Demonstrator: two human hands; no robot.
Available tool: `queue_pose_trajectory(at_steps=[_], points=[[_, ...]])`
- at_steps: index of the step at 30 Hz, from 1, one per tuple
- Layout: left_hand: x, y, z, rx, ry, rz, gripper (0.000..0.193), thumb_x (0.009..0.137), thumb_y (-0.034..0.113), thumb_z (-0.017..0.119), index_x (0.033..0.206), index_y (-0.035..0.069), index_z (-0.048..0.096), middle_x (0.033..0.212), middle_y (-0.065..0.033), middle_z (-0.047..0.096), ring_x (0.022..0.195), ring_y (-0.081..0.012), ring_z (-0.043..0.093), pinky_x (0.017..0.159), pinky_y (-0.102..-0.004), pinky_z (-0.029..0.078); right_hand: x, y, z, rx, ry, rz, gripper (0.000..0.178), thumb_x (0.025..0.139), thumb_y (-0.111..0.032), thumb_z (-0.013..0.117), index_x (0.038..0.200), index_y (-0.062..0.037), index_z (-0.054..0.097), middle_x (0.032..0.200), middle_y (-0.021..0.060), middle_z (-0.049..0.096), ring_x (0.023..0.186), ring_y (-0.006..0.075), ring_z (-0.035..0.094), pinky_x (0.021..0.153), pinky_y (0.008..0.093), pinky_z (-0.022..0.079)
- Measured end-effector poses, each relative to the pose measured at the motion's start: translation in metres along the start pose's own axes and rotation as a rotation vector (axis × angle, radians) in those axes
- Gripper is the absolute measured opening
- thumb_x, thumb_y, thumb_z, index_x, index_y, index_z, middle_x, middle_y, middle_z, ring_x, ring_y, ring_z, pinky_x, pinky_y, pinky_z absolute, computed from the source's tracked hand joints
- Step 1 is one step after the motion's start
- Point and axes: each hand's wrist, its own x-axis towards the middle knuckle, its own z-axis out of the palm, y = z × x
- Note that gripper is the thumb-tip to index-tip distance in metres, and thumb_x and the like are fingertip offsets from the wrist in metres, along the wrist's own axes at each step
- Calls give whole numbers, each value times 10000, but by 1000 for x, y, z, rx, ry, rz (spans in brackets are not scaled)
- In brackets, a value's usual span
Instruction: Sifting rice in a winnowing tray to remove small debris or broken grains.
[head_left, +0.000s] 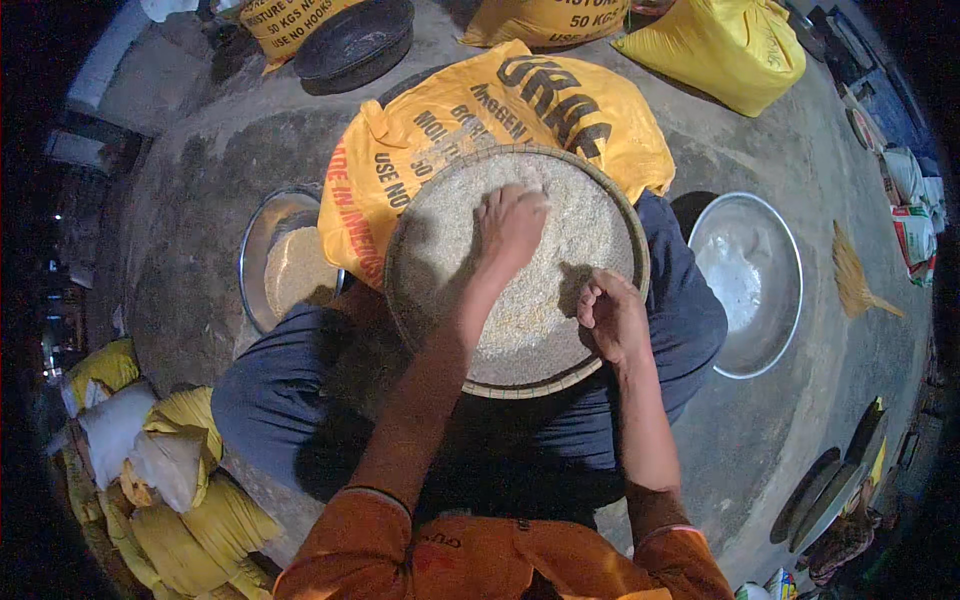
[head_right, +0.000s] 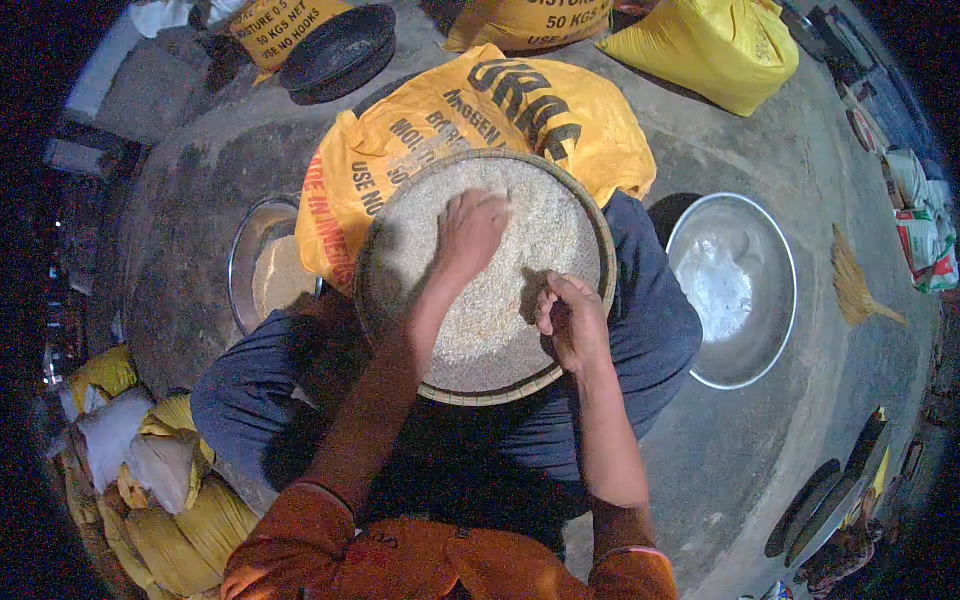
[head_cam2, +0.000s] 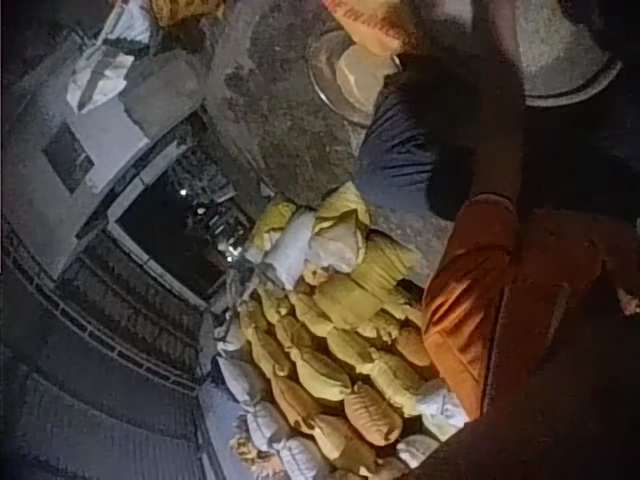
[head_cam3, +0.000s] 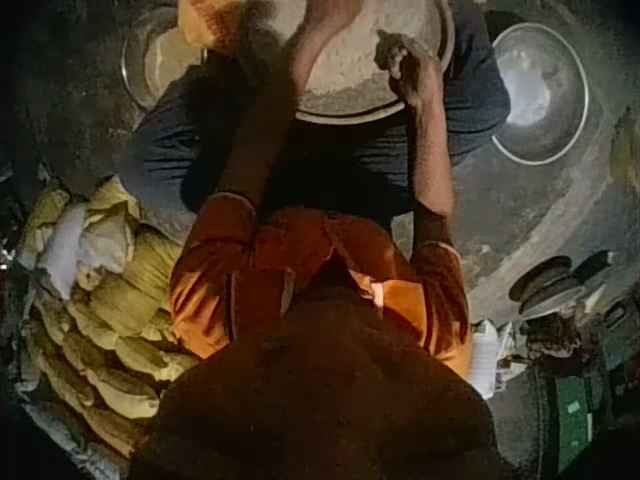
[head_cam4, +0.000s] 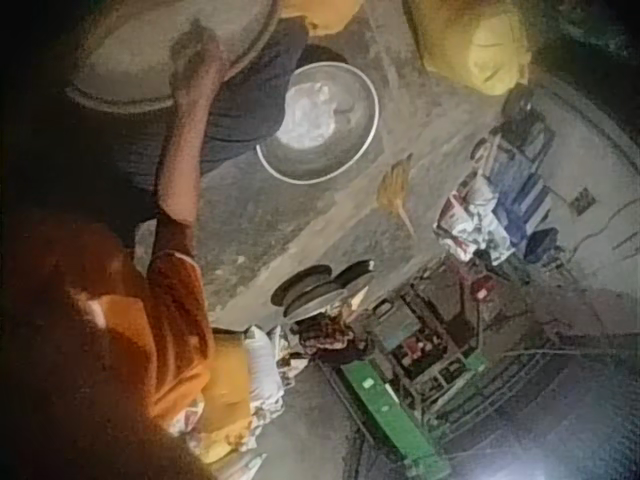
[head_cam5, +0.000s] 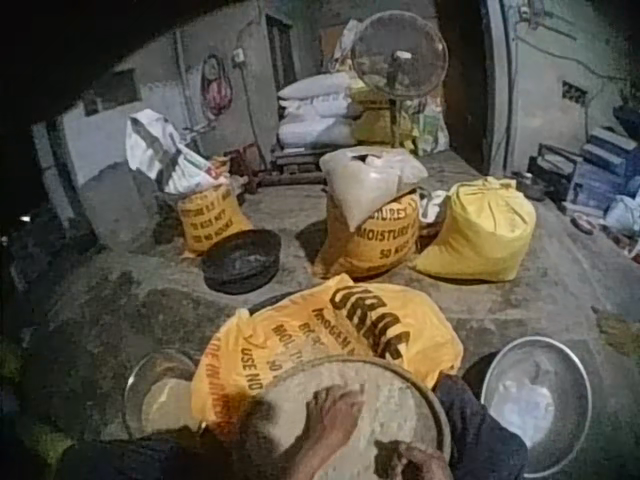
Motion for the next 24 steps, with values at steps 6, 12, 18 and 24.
queue_pose_trajectory(at_steps=[6, 12, 18, 24], points=[[-82, 1, -45, -102, -9, 105, 149, 793, 162, 672, 932, 119, 702, 1029, -89, 626, 984, -287, 567, 876, -404, 432, -3, -3, 4, 129, -24, 32, 230, 912, -192, 565, 710, -101, 501, 625, 24, 536, 487, 125, 489, 432, 242, 371], [-76, -44, -71, -169, 125, 17, 133, 813, 125, 654, 927, 59, 677, 881, -123, 672, 844, -305, 646, 760, -361, 508, -2, -1, 7, 147, 9, 52, 211, 904, -176, 566, 722, -92, 499, 626, 36, 534, 499, 138, 498, 449, 255, 382], [-50, -85, -70, -154, 247, 55, 165, 851, 146, 629, 986, 54, 652, 917, -145, 672, 872, -311, 645, 779, -375, 508, 4, 8, 12, -17, -1, 16, 198, 913, -177, 573, 742, -88, 528, 626, 37, 543, 503, 131, 503, 449, 258, 383], [-35, -101, -58, -105, 289, -63, 194, 842, 162, 648, 999, 49, 656, 968, -175, 636, 920, -352, 607, 826, -393, 484, 3, 7, 22, 1, 5, 43, 182, 918, -156, 562, 750, -88, 538, 615, 24, 538, 492, 127, 500, 448, 261, 382]])
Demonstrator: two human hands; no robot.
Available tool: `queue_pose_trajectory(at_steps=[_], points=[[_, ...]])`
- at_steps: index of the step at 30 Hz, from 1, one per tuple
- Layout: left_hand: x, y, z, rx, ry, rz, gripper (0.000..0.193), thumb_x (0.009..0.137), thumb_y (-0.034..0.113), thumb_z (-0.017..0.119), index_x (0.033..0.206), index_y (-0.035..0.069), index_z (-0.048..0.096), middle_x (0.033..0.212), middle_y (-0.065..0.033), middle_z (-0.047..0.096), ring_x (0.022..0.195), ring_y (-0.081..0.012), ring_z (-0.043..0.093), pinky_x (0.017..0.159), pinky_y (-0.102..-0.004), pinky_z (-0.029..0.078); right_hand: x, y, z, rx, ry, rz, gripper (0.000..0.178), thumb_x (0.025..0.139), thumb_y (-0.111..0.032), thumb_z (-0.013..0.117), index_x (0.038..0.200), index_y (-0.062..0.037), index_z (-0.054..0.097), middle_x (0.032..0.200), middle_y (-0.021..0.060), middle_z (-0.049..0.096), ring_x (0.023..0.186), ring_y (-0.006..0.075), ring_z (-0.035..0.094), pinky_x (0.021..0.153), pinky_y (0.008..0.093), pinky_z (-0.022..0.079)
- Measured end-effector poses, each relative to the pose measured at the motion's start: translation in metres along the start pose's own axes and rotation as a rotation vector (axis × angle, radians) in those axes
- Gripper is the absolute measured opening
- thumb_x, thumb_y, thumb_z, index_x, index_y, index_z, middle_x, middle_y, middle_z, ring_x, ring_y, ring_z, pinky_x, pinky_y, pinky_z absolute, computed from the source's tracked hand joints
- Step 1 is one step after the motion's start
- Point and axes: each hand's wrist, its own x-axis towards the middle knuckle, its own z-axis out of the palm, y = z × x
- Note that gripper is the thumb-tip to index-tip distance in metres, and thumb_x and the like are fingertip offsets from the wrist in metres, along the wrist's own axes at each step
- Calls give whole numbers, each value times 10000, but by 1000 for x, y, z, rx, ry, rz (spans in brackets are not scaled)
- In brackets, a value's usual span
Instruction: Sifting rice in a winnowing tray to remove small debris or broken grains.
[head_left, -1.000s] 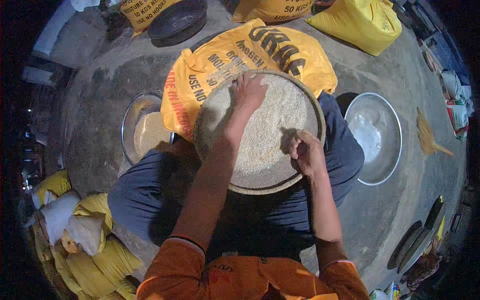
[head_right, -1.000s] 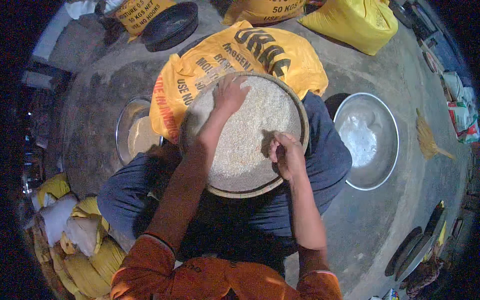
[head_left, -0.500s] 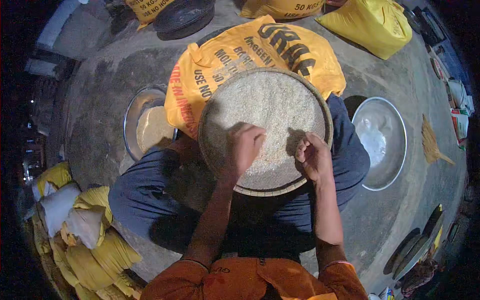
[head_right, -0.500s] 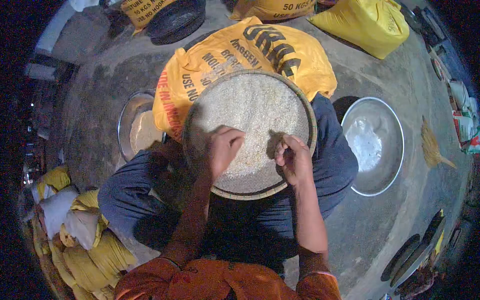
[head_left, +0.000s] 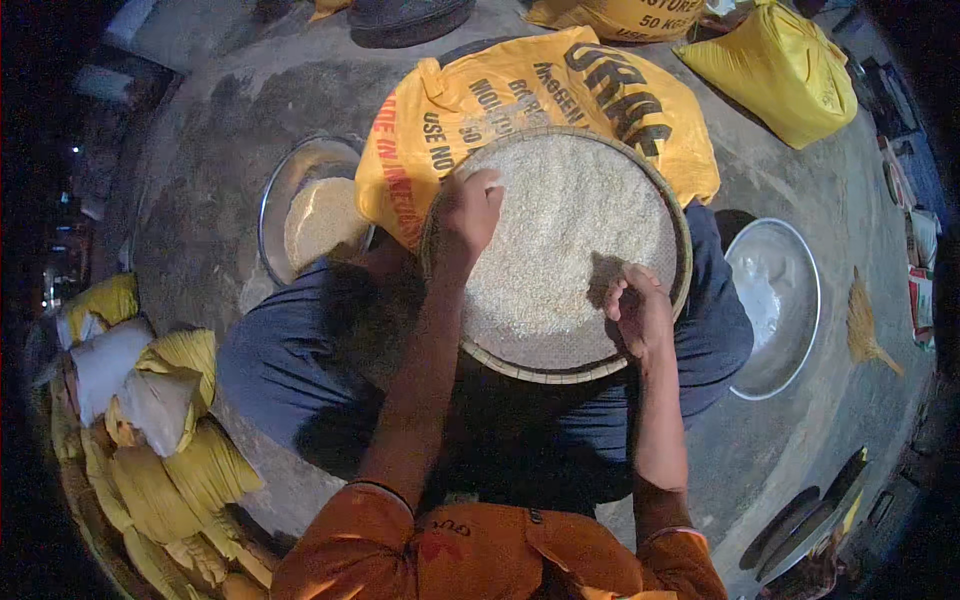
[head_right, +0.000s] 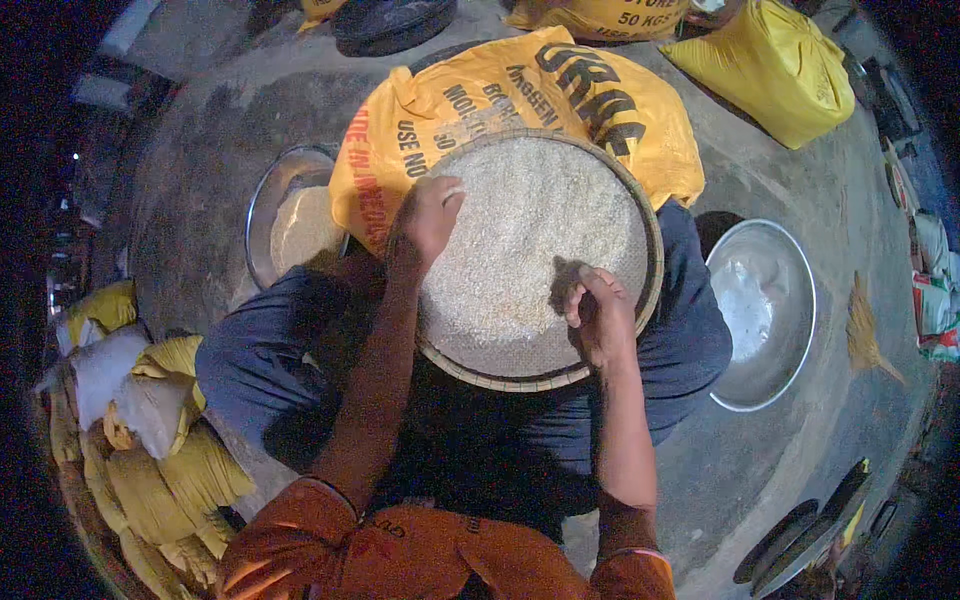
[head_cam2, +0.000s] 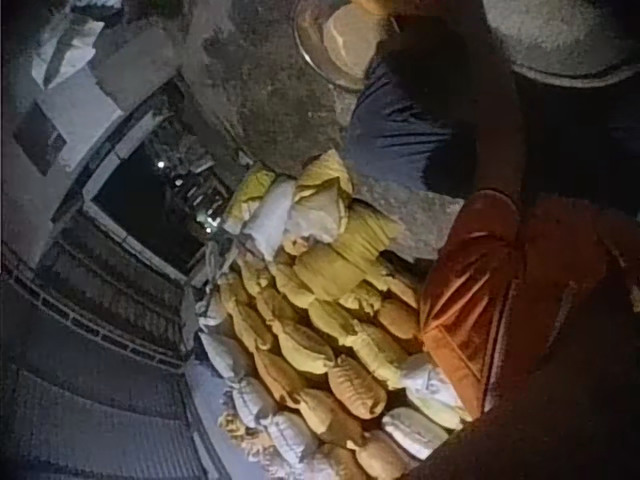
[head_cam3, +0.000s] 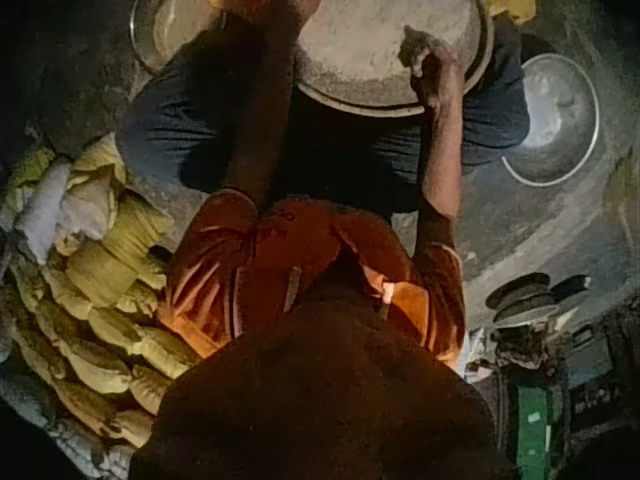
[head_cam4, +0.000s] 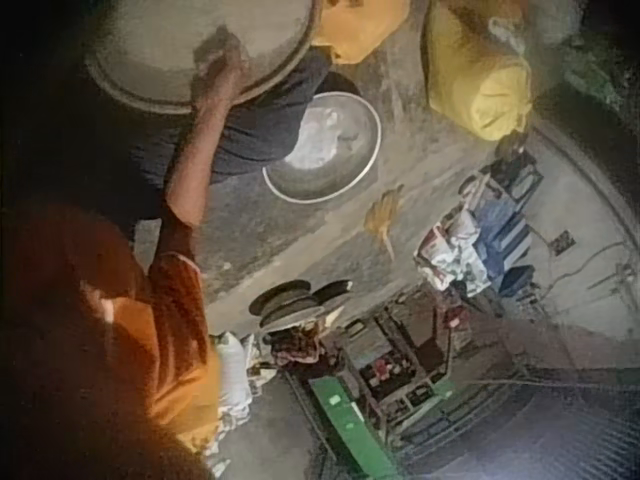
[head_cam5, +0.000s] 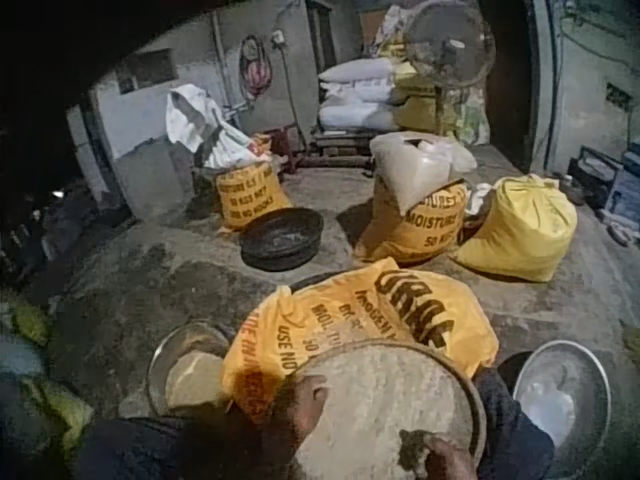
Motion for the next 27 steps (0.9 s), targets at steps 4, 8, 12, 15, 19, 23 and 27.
queue_pose_trajectory(at_steps=[4, 8, 12, 15, 19, 23, 27], points=[[10, 2, 16, 91, 33, -33, 229, 791, 208, 689, 992, 100, 678, 970, -134, 629, 966, -334, 580, 850, -436, 455, 3, 2, -4, -9, 8, 7, 190, 923, -163, 552, 749, -87, 536, 606, 21, 530, 490, 126, 496, 440, 251, 371], [-7, 20, 23, 67, -120, -131, 231, 835, 262, 626, 1001, 113, 684, 1062, -127, 611, 1052, -340, 531, 903, -470, 413, 4, 3, -4, -60, -4, -6, 189, 931, -168, 542, 759, -90, 534, 615, 18, 531, 494, 124, 493, 435, 246, 370], [-34, 43, 4, 84, -201, -37, 164, 827, 195, 633, 937, 95, 702, 919, -140, 648, 905, -334, 595, 822, -434, 465, 3, 2, -4, -43, 23, -11, 184, 930, -173, 544, 766, -93, 524, 625, 19, 532, 496, 123, 493, 437, 248, 373], [-54, 53, -30, -60, -383, -11, 144, 823, 190, 626, 890, 84, 698, 870, -137, 653, 870, -322, 603, 808, -421, 464, 6, 5, -10, -31, 2, -1, 183, 928, -175, 545, 768, -92, 515, 625, 20, 527, 495, 125, 491, 439, 248, 373], [-41, 40, -49, -192, -467, 46, 152, 816, 190, 621, 869, 65, 691, 852, -151, 656, 840, -312, 620, 746, -375, 474, 3, 1, -9, -86, -7, -20, 188, 927, -199, 552, 773, -107, 495, 629, 17, 512, 511, 132, 485, 453, 257, 367], [14, -22, -12, -90, -21, 317, 153, 824, 174, 619, 854, 37, 681, 822, -176, 651, 784, -319, 634, 686, -396, 477, 3, 1, -5, -99, -3, 1, 198, 929, -202, 545, 765, -104, 492, 626, 19, 505, 504, 133, 472, 464, 261, 366], [54, -14, -3, -179, -84, -34, 167, 846, 161, 600, 926, 37, 678, 877, -180, 657, 844, -331, 636, 736, -383, 486, 7, 3, -14, -51, -32, -8, 194, 927, -201, 545, 769, -100, 493, 630, 23, 499, 511, 139, 472, 474, 267, 365]])
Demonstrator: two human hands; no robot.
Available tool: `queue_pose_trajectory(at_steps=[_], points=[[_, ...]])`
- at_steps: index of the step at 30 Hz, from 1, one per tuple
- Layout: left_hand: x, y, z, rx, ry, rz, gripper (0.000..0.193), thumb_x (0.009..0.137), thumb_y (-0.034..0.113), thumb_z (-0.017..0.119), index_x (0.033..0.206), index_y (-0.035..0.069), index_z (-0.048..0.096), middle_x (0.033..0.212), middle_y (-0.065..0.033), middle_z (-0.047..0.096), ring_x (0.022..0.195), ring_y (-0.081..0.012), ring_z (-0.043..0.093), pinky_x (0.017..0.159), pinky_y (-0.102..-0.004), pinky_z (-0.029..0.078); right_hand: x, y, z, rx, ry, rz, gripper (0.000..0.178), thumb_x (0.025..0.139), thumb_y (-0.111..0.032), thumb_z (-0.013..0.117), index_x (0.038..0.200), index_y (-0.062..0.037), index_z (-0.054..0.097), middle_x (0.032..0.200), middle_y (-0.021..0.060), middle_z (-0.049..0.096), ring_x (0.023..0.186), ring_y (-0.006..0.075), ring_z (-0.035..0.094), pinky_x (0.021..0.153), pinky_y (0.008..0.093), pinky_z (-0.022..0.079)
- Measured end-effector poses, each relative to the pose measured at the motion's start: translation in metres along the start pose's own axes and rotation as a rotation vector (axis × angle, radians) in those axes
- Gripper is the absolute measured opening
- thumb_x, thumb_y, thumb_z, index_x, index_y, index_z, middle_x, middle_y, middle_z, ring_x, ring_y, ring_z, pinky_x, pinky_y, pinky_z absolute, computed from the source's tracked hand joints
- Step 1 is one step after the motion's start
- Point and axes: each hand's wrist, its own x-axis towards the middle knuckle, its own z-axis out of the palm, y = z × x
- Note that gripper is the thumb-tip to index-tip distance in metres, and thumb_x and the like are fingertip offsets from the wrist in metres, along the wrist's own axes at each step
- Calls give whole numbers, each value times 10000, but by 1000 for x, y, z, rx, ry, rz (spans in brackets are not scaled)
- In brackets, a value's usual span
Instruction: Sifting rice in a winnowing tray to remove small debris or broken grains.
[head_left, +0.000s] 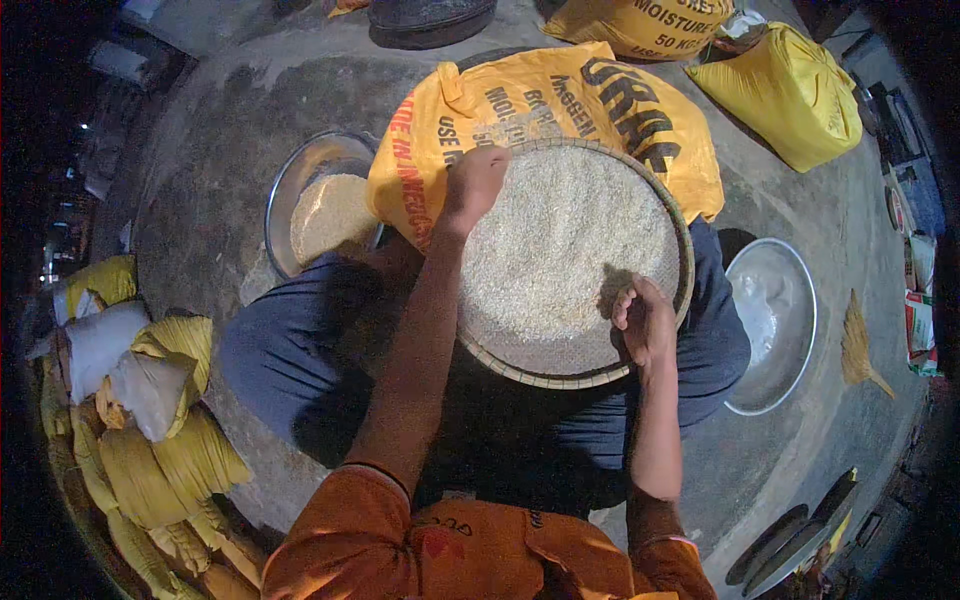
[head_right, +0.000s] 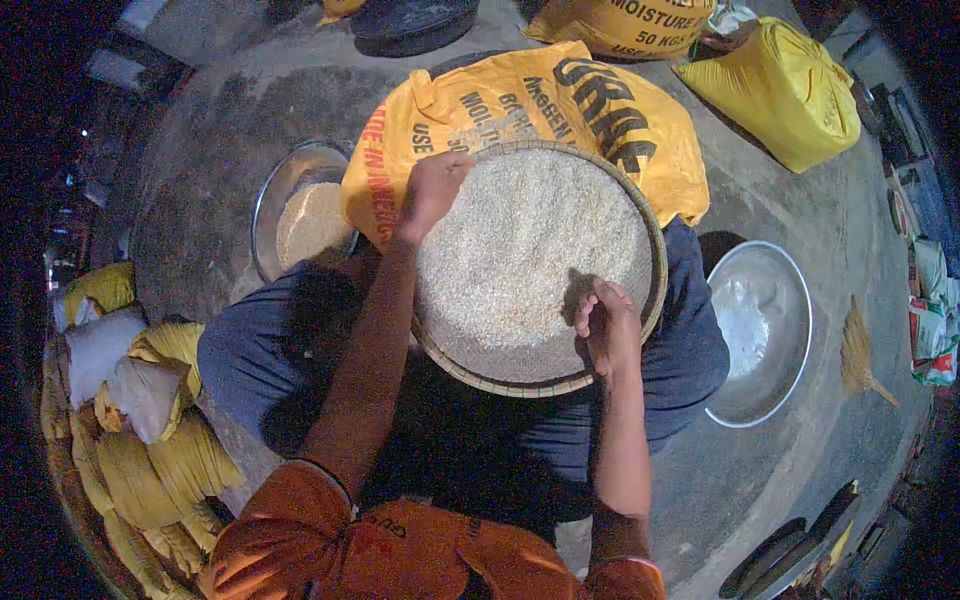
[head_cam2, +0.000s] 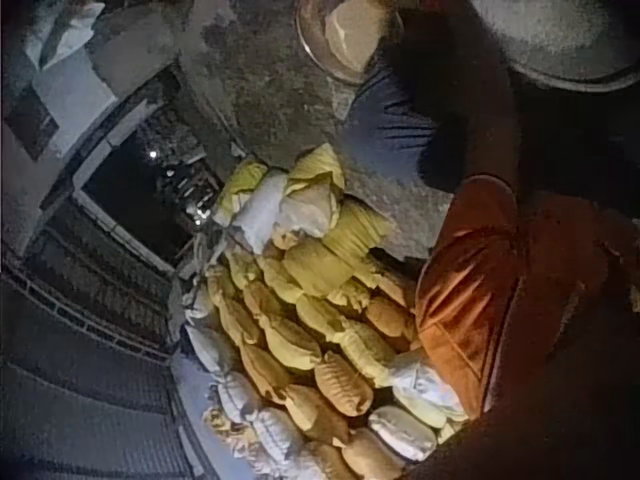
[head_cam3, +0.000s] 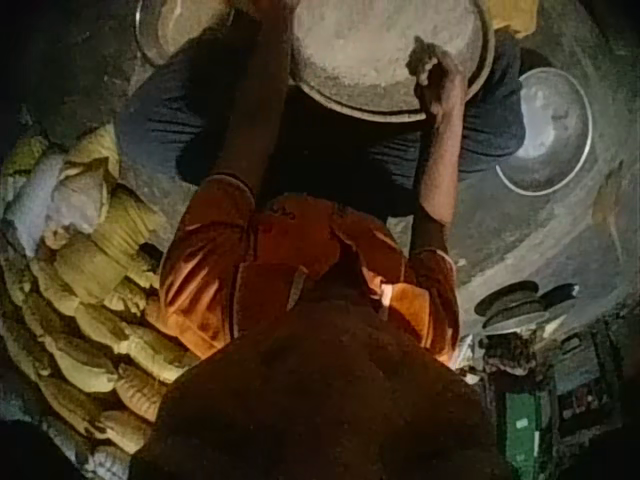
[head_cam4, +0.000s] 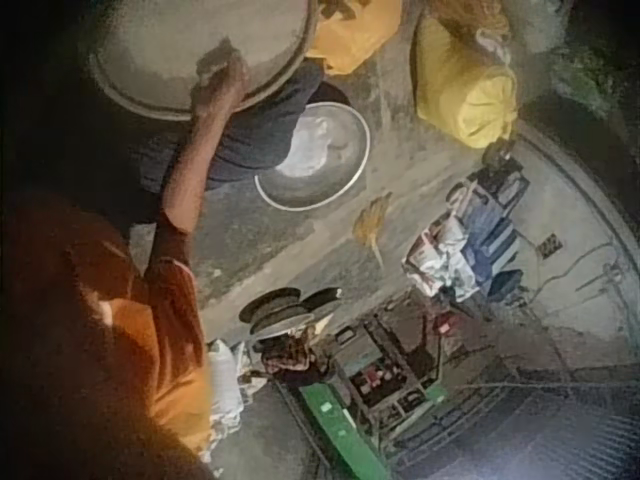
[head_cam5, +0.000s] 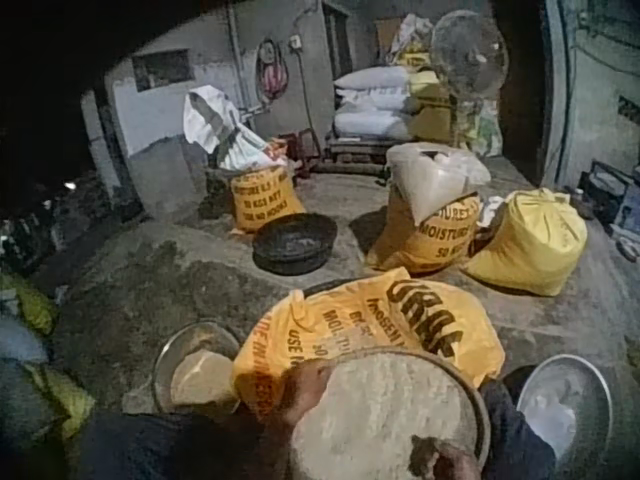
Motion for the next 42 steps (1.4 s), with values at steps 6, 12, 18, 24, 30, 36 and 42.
queue_pose_trajectory(at_steps=[6, 12, 18, 24, 30, 36, 42], points=[[7, 17, 44, 212, -162, -78, 242, 865, 227, 567, 1015, 82, 689, 1056, -148, 638, 977, -308, 591, 885, -391, 459, 0, -1, 10, 8, 27, 4, 205, 929, -177, 538, 742, -97, 511, 628, 26, 532, 497, 121, 479, 443, 248, 371], [-51, 65, 94, 89, -142, 52, 216, 828, 207, 611, 1010, 142, 708, 1144, -95, 620, 1113, -288, 534, 991, -436, 377, 1, 1, 6, -40, -51, -65, 211, 931, -183, 536, 740, -98, 508, 626, 22, 524, 497, 123, 478, 440, 248, 373], [-84, 69, 45, 23, 63, 104, 139, 777, 99, 647, 901, 69, 701, 956, -97, 671, 949, -274, 611, 863, -382, 464, -1, 0, 4, -1, 33, 1, 221, 928, -197, 542, 733, -103, 502, 627, 19, 521, 512, 121, 485, 445, 247, 371], [-77, -14, -1, 137, 69, -61, 138, 823, 83, 568, 908, 36, 665, 835, -196, 620, 862, -376, 605, 766, -430, 488, 2, 2, 9, -26, -24, -6, 217, 929, -189, 539, 733, -100, 507, 627, 19, 523, 513, 119, 489, 451, 247, 371], [-79, -7, 0, 212, -108, -64, 197, 815, 101, 590, 985, 69, 683, 956, -175, 626, 960, -354, 597, 810, -431, 484, 1, 3, 3, -33, -20, -30, 206, 928, -183, 542, 742, -98, 512, 624, 23, 520, 501, 126, 484, 447, 253, 373], [-78, -7, 3, 262, -91, -41, 145, 776, 127, 654, 900, 69, 699, 886, -168, 638, 864, -338, 615, 776, -408, 493, 0, 1, 11, -3, 47, 9, 205, 929, -186, 545, 743, -109, 511, 622, 15, 517, 499, 129, 483, 451, 253, 374], [-78, -17, -6, 127, -60, -106, 147, 804, 179, 624, 833, 51, 690, 820, -161, 649, 794, -329, 636, 732, -395, 512, 0, 2, 5, -9, 31, 6, 199, 918, -201, 571, 747, -116, 516, 627, 10, 531, 496, 119, 486, 449, 250, 373]])
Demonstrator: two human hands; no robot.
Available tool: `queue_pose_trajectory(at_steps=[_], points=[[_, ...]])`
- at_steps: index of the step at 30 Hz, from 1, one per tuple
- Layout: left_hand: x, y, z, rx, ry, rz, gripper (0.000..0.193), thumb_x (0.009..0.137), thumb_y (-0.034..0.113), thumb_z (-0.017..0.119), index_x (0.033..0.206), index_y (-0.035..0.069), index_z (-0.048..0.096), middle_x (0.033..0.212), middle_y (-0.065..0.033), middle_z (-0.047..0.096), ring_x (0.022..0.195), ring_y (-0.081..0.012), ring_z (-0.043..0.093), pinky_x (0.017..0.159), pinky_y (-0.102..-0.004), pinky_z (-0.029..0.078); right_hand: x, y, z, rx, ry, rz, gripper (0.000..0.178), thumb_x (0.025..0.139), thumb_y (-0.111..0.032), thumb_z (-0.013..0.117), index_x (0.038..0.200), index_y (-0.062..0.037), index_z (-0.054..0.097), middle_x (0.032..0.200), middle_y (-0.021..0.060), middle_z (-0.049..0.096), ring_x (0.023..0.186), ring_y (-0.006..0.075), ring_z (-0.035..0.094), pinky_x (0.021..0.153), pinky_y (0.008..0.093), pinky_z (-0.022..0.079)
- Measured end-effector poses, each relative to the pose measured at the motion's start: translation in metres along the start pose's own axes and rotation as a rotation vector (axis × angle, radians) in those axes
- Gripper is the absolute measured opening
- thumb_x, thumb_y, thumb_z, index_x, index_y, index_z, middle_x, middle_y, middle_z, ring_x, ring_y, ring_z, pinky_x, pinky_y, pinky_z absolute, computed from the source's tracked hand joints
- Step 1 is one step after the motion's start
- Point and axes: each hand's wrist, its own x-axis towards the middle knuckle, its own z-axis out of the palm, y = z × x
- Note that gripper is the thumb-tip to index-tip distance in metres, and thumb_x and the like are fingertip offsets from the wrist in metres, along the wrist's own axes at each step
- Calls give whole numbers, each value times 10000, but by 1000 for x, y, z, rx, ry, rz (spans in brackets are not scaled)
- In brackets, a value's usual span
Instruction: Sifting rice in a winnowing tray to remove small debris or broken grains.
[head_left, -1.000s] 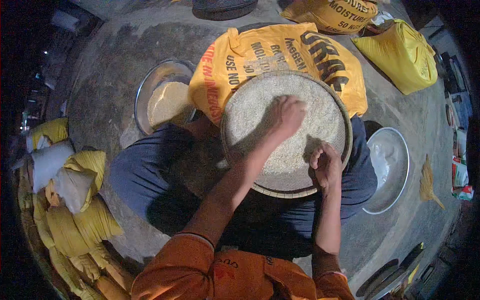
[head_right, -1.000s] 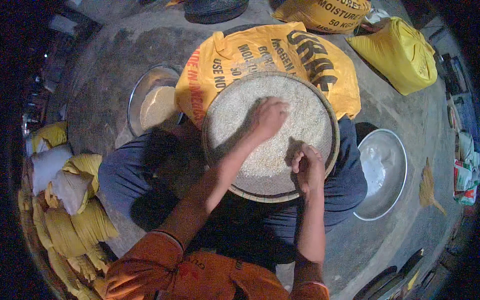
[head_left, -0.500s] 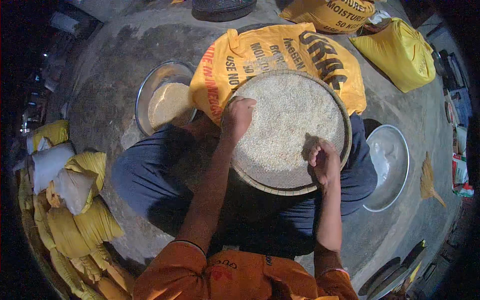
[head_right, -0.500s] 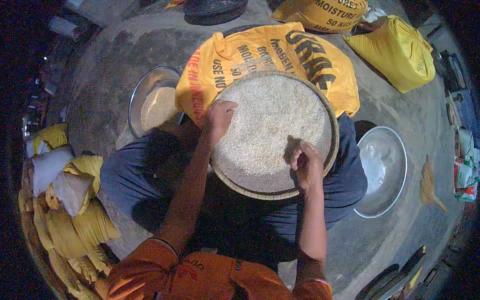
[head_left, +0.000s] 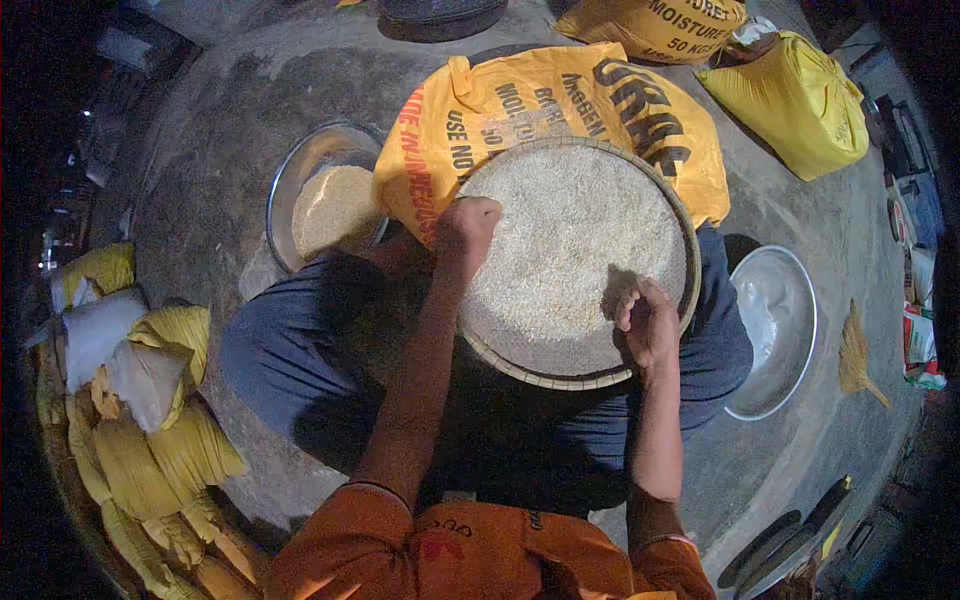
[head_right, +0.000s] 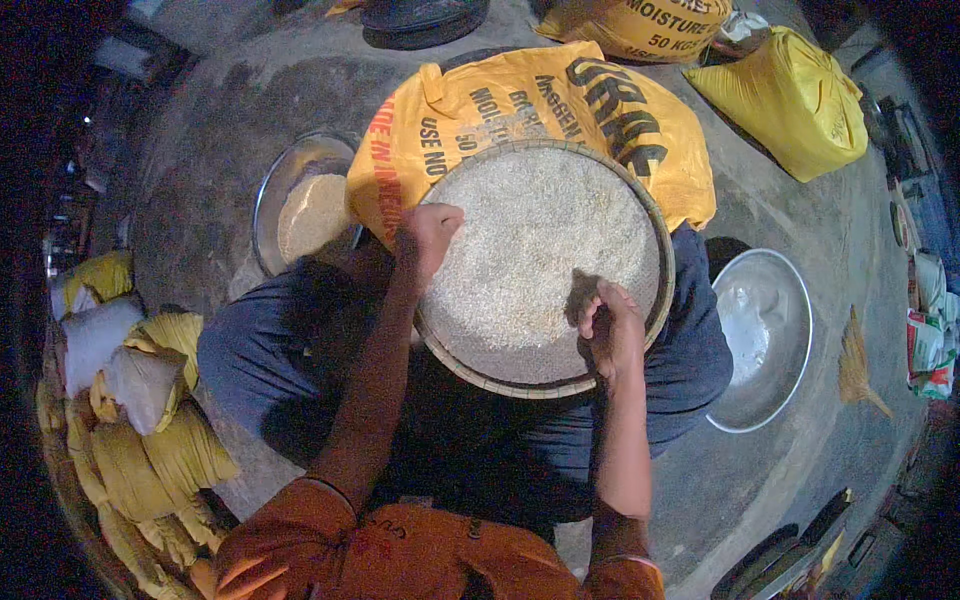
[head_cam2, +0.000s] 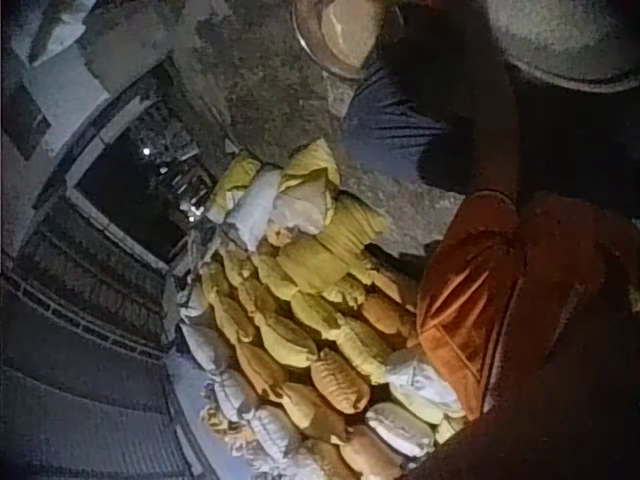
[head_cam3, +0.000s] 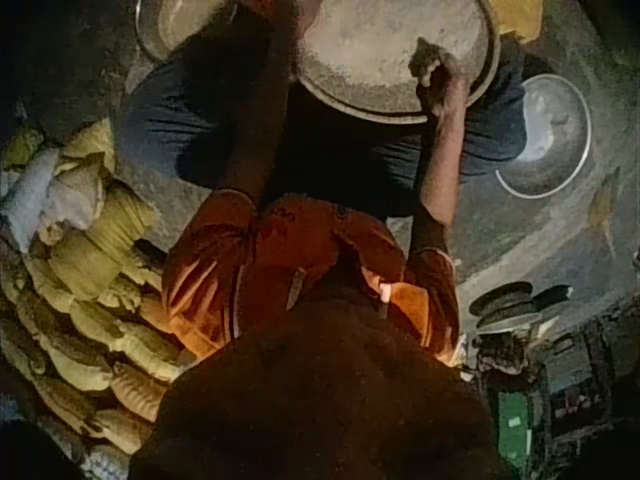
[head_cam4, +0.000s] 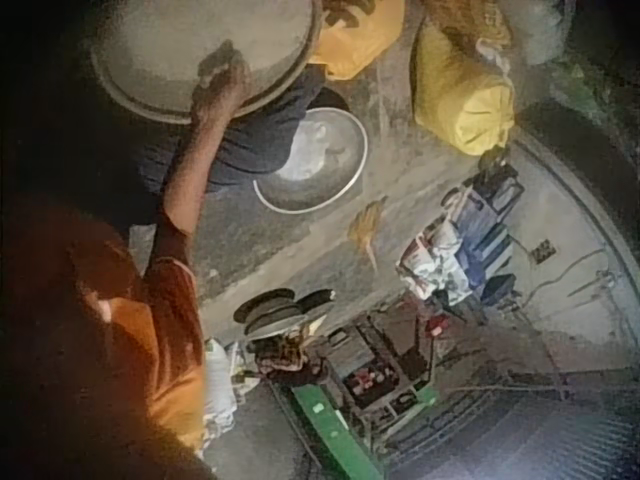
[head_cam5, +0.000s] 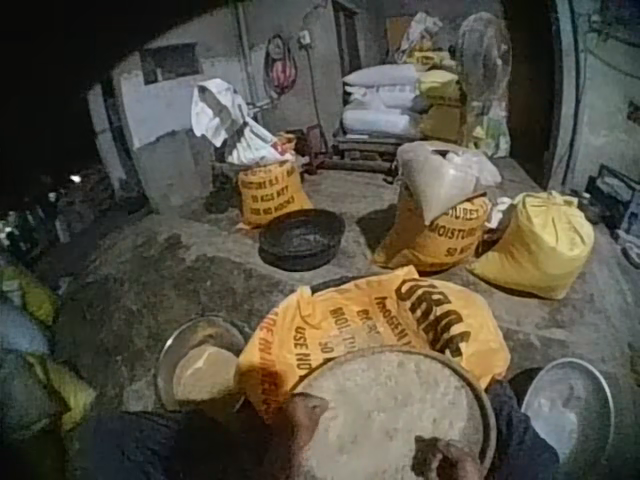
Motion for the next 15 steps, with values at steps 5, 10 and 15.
queue_pose_trajectory(at_steps=[5, 10, 15], points=[[-9, -11, -17, -27, 188, 247, 167, 800, 185, 628, 826, 29, 682, 818, -127, 667, 778, -316, 644, 727, -379, 513, -1, 1, 3, 3, 11, -2, 183, 910, -198, 578, 756, -115, 525, 625, 12, 534, 498, 118, 487, 449, 245, 372], [-22, -4, -18, -164, 69, -70, 201, 806, 186, 631, 889, 13, 691, 876, -150, 683, 804, -267, 664, 765, -349, 505, 2, 2, -3, -36, -64, -27, 183, 911, -197, 568, 756, -110, 521, 627, 18, 528, 512, 116, 486, 453, 244, 376], [-26, 3, -20, -424, -39, -265, 251, 823, 201, 626, 932, -16, 688, 839, -123, 680, 763, -199, 646, 731, -304, 497, 1, 2, 0, -41, -73, -29, 199, 919, -198, 539, 747, -105, 504, 643, 21, 522, 524, 115, 481, 462, 245, 375]])
